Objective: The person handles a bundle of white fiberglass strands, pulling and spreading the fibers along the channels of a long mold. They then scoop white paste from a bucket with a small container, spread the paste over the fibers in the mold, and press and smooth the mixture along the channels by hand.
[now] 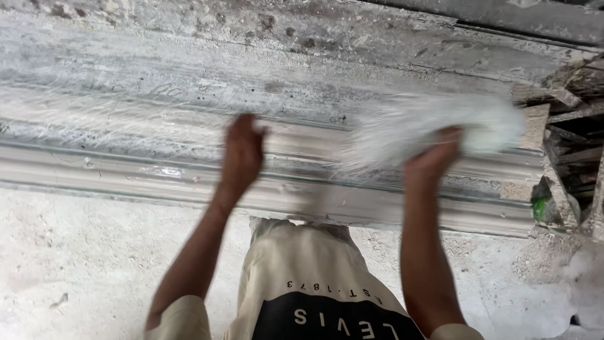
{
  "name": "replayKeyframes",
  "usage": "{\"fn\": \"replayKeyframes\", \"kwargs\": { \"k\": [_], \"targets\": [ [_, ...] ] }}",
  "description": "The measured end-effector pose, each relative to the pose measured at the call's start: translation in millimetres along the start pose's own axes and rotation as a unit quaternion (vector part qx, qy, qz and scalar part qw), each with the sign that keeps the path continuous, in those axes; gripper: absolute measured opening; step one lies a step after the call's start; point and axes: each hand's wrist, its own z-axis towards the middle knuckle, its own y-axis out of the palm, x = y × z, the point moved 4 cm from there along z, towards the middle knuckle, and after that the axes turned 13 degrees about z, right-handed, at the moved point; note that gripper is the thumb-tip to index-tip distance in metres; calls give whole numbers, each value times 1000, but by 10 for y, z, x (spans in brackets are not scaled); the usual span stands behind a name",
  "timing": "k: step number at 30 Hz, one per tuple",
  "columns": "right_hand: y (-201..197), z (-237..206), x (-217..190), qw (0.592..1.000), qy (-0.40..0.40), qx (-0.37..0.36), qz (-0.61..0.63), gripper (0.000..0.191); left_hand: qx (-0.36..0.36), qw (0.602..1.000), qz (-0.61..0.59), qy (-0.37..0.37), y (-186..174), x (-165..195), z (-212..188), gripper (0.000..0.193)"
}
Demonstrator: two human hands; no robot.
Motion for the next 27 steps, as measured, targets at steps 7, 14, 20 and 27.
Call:
{"fn": "replayKeyframes", "kwargs": {
  "k": [7, 14, 20, 27],
  "targets": [
    [89, 144, 152, 986, 99, -25, 131, 46, -160, 924, -303, -170, 153, 1147, -17, 17],
    [-193, 976, -1278, 991, -116, -47, -52, 73, -305, 940, 11, -152, 403, 89, -100, 22],
    [-232, 154, -383, 997, -70, 30, -10, 18, -22, 982, -184, -25, 332, 684, -134, 30],
    [-288, 136, -516, 992, 16, 84, 90, 80, -140, 948, -276, -71, 517, 1079, -152, 13]
  ]
}}
